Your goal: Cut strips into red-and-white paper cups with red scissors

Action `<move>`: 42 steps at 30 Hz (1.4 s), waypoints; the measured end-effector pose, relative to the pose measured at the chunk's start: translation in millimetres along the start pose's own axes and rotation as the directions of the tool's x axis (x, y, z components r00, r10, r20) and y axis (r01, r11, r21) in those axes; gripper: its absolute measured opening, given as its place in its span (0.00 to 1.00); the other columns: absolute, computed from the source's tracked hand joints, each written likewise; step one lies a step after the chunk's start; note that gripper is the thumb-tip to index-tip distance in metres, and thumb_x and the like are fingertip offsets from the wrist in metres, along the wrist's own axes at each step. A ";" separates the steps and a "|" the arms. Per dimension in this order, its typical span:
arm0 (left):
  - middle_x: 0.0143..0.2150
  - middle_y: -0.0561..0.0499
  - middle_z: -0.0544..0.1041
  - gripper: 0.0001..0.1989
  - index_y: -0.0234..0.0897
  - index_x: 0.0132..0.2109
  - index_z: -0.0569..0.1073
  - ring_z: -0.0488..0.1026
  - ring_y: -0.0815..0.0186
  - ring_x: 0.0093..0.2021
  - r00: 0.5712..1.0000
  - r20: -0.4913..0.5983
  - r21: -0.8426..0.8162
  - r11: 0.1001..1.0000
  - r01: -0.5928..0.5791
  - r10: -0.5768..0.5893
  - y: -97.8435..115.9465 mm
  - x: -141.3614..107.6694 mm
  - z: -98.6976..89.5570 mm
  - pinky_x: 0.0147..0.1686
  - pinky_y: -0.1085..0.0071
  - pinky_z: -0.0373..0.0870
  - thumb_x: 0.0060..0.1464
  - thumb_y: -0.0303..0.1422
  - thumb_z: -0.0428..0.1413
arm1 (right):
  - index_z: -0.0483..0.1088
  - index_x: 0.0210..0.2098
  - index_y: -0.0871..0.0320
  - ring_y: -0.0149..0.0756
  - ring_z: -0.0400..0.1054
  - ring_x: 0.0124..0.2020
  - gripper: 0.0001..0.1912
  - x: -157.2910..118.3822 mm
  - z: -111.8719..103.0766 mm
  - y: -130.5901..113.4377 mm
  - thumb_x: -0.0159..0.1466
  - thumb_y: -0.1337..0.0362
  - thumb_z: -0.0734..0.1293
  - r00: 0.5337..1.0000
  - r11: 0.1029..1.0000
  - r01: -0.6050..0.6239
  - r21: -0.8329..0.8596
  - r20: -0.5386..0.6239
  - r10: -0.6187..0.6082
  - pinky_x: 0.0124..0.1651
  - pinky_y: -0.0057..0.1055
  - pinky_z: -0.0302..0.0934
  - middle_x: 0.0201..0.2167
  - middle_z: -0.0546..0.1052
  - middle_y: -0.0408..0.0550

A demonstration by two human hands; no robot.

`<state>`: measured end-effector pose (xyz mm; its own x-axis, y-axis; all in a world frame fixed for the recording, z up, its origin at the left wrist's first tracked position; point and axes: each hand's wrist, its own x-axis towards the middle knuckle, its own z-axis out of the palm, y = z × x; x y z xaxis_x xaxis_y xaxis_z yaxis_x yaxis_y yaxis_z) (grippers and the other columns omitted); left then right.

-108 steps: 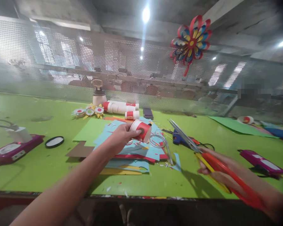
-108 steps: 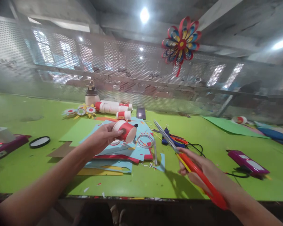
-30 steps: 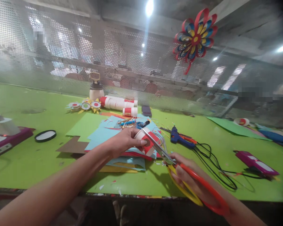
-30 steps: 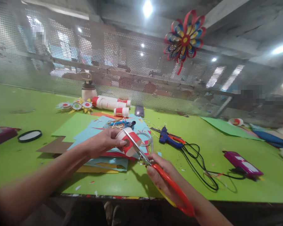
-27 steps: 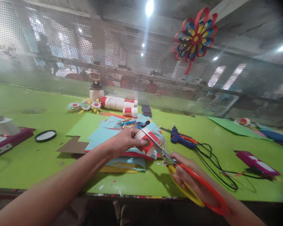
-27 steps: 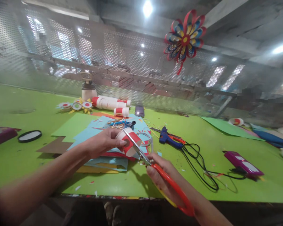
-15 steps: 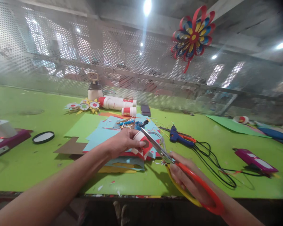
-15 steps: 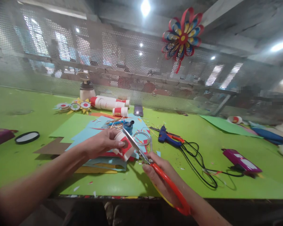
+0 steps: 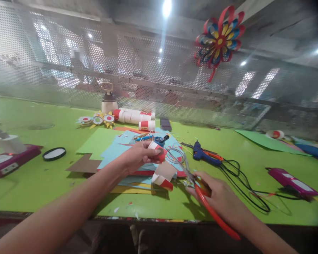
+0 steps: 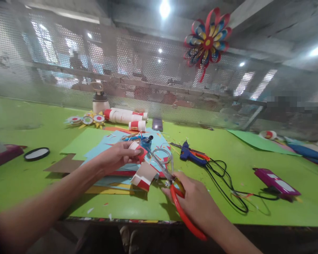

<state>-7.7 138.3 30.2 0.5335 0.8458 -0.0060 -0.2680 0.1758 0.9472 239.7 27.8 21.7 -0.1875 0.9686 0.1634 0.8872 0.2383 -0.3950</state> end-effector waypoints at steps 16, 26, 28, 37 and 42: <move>0.27 0.50 0.76 0.02 0.30 0.29 0.74 0.72 0.72 0.27 0.914 -0.386 -0.096 0.981 -0.171 0.122 -0.7 10.9 -6.9 0.33 0.73 0.70 0.47 0.22 0.60 | 0.69 0.49 0.55 0.53 0.74 0.38 0.20 9.7 1.2 -7.1 0.65 0.51 0.59 0.980 0.884 -0.193 -0.425 -0.043 0.193 0.33 0.36 0.60 0.38 0.80 0.55; 0.28 0.49 0.76 0.05 0.30 0.30 0.76 0.72 0.70 0.28 0.916 -0.335 -0.079 0.963 -0.259 0.219 3.5 10.4 -14.3 0.32 0.73 0.69 0.42 0.25 0.63 | 0.69 0.53 0.58 0.53 0.72 0.44 0.21 27.7 -6.7 7.1 0.65 0.56 0.59 0.993 0.854 -0.104 -0.510 0.003 0.122 0.43 0.43 0.63 0.43 0.77 0.58; 0.26 0.50 0.76 0.05 0.30 0.29 0.75 0.72 0.70 0.28 0.899 -0.366 -0.093 0.952 -0.292 0.240 6.5 10.7 -15.2 0.32 0.73 0.70 0.41 0.25 0.64 | 0.70 0.53 0.61 0.51 0.70 0.45 0.22 24.8 -10.7 -5.1 0.66 0.56 0.59 1.000 0.869 -0.021 -0.494 -0.027 0.009 0.46 0.44 0.62 0.43 0.76 0.60; 0.24 0.51 0.75 0.08 0.30 0.29 0.75 0.70 0.72 0.26 0.854 -0.427 -0.091 0.925 -0.368 0.298 9.9 9.9 -17.3 0.30 0.74 0.69 0.38 0.27 0.66 | 0.68 0.53 0.55 0.42 0.67 0.38 0.19 48.1 14.9 -63.4 0.63 0.73 0.59 0.867 0.752 0.477 -0.455 0.103 -0.488 0.37 0.36 0.63 0.37 0.73 0.53; 0.24 0.51 0.75 0.09 0.30 0.29 0.75 0.70 0.72 0.25 0.857 -0.432 -0.104 0.928 -0.358 0.282 11.6 6.9 -14.4 0.29 0.75 0.69 0.39 0.27 0.66 | 0.68 0.53 0.61 0.40 0.71 0.41 0.18 57.4 9.7 -42.8 0.66 0.71 0.56 0.870 0.862 0.456 -0.222 -0.093 -0.484 0.43 0.35 0.64 0.42 0.78 0.55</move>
<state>-18.7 153.4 36.5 0.0352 0.9917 0.1238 -0.5233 -0.0872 0.8477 186.8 73.9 39.2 -0.5535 0.7205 0.4178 0.7726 0.6315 -0.0655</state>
